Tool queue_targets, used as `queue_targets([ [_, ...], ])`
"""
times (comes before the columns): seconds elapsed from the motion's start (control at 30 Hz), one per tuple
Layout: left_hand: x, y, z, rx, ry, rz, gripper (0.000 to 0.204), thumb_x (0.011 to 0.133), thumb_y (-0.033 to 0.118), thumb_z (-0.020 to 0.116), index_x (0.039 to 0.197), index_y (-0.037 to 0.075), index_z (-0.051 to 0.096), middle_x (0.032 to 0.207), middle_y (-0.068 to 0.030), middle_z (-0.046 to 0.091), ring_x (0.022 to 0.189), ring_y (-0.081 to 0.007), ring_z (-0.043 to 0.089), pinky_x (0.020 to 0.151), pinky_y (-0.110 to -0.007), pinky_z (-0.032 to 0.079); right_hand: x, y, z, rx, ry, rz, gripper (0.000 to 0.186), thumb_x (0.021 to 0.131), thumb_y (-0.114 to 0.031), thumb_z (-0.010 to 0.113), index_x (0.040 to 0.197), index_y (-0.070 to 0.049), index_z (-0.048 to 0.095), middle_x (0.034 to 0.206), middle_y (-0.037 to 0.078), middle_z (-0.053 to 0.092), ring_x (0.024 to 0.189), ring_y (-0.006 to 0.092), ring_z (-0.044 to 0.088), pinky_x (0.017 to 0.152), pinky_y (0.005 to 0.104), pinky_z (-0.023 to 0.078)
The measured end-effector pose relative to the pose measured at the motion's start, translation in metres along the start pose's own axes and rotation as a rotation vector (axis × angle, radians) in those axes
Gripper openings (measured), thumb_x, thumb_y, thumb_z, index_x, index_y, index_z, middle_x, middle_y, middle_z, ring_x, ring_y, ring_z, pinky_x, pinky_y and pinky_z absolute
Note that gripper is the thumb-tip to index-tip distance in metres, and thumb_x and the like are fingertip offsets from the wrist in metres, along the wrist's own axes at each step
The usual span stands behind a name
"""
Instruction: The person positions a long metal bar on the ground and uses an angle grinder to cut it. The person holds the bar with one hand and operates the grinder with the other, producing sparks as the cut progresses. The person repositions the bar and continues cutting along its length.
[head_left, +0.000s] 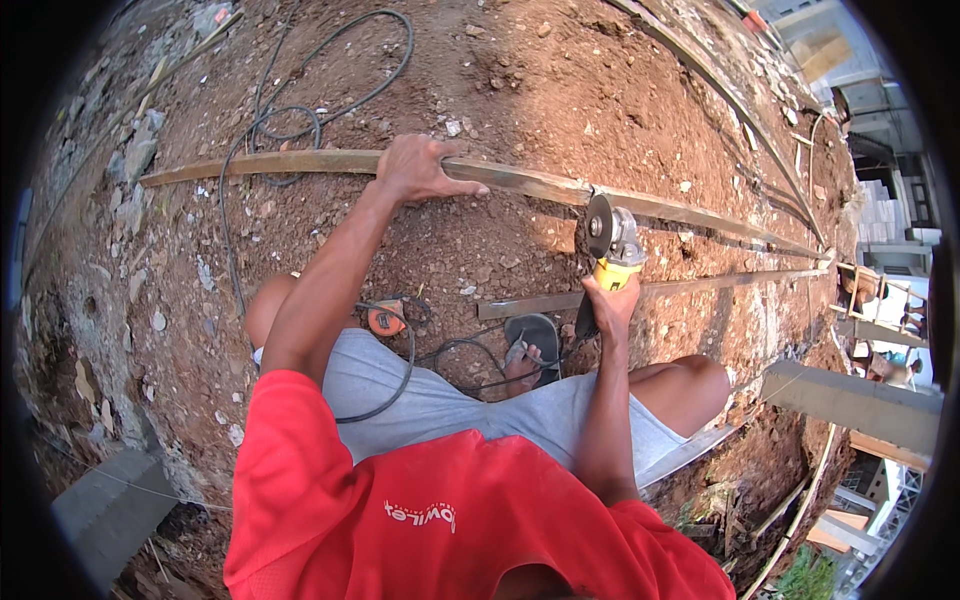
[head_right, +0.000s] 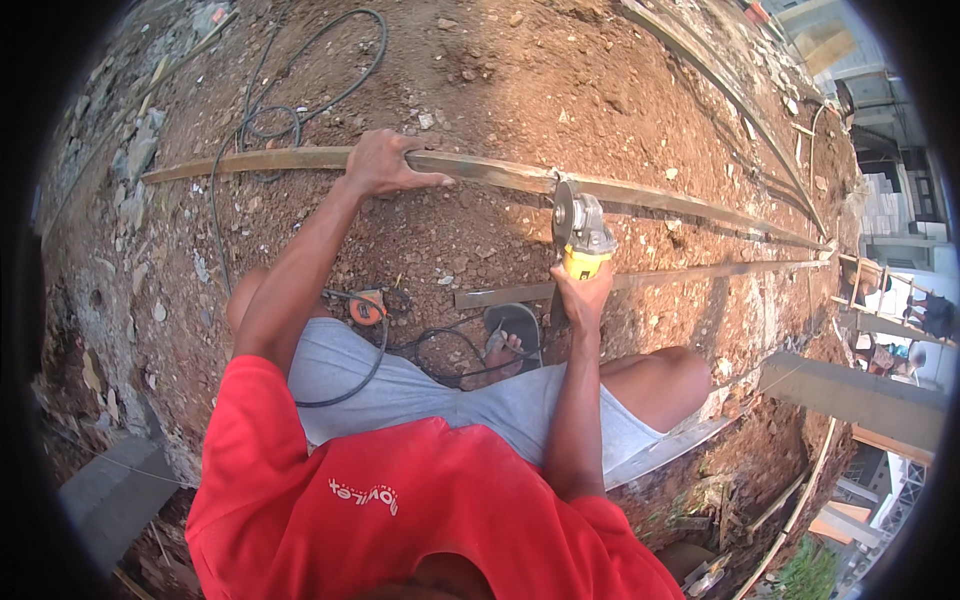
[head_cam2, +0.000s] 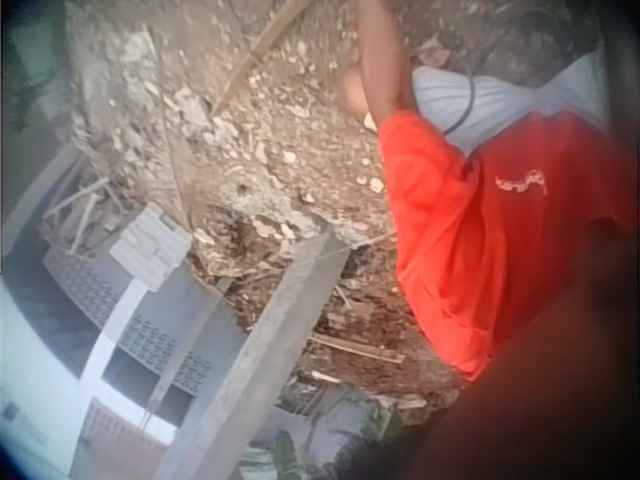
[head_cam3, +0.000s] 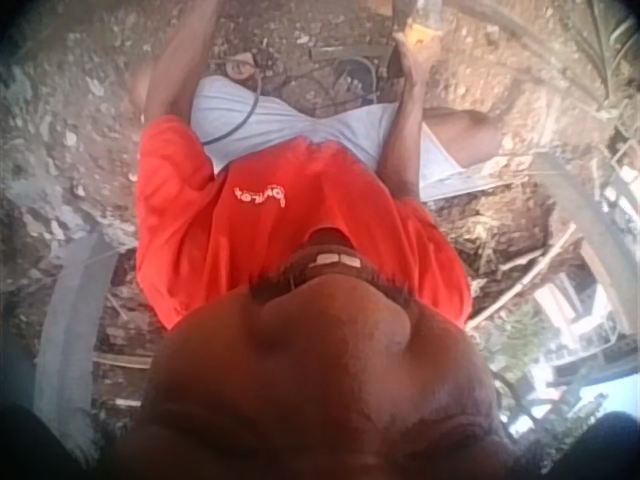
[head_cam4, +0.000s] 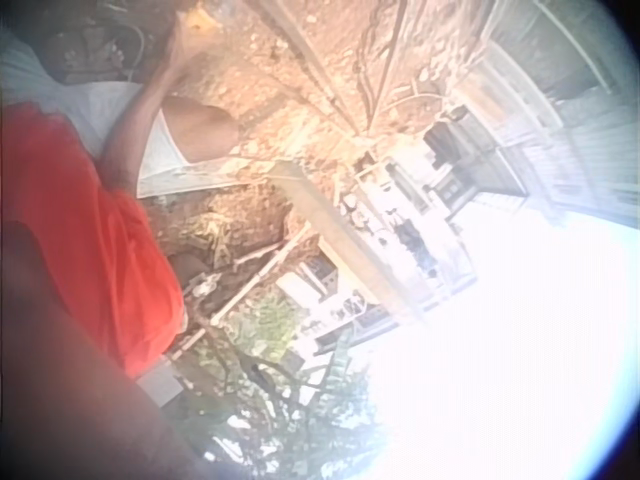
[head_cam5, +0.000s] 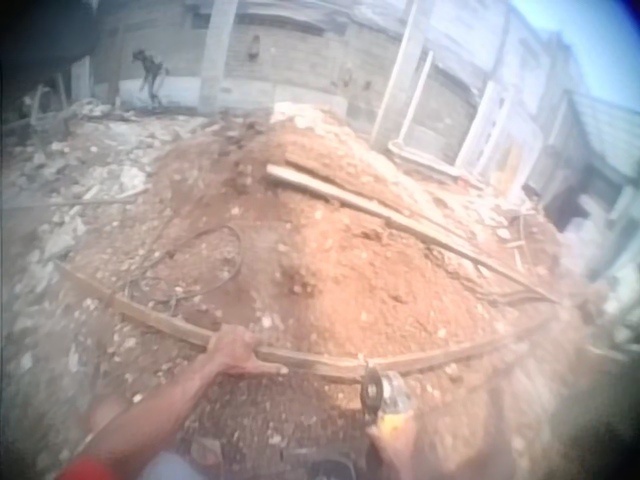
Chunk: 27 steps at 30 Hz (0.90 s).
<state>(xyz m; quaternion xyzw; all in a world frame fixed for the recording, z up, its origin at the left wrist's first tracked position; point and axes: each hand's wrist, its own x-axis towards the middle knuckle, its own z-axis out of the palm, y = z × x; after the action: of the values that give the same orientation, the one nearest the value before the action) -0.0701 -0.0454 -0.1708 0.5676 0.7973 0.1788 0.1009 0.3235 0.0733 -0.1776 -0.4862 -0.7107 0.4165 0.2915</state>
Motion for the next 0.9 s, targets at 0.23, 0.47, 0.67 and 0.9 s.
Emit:
queue_targets([
  [0.23,0.000,0.002,-0.006,0.021,-0.036,-0.010,0.101,0.061,0.102,0.061,0.126,0.027,0.078,0.067,-0.0123,0.069,0.069,-0.0261,0.072,0.069,-0.044,0.058,0.003,0.009,0.003,-0.024,0.025,0.007,0.048,0.070,-0.009,0.087,0.111,0.000,0.062,0.096,0.007,0.068,0.081,0.0151,0.062,0.073,0.0324,0.054],
  [0.47,-0.003,0.009,-0.013,0.031,-0.045,-0.033,0.101,0.061,0.101,0.061,0.128,0.026,0.077,0.069,-0.0131,0.071,0.072,-0.0266,0.073,0.072,-0.043,0.059,0.004,0.010,0.005,0.002,0.026,-0.036,0.048,0.070,-0.010,0.085,0.111,0.000,0.062,0.095,0.007,0.067,0.079,0.0151,0.062,0.071,0.0324,0.054],
  [0.67,-0.002,0.010,-0.015,0.038,-0.064,-0.031,0.100,0.063,0.100,0.062,0.128,0.025,0.078,0.073,-0.0143,0.073,0.075,-0.0277,0.075,0.075,-0.044,0.060,0.002,0.008,0.009,0.024,0.039,-0.014,0.046,0.071,-0.009,0.085,0.111,0.000,0.062,0.095,0.006,0.068,0.078,0.0147,0.062,0.071,0.0322,0.054],
  [0.9,-0.001,0.004,-0.007,0.056,-0.037,-0.015,0.102,0.063,0.100,0.062,0.126,0.022,0.078,0.074,-0.0161,0.073,0.075,-0.0291,0.075,0.076,-0.045,0.060,0.003,0.014,0.016,0.029,0.052,-0.069,0.045,0.074,-0.008,0.085,0.112,0.001,0.062,0.095,0.007,0.068,0.079,0.0150,0.062,0.071,0.0319,0.054],
])
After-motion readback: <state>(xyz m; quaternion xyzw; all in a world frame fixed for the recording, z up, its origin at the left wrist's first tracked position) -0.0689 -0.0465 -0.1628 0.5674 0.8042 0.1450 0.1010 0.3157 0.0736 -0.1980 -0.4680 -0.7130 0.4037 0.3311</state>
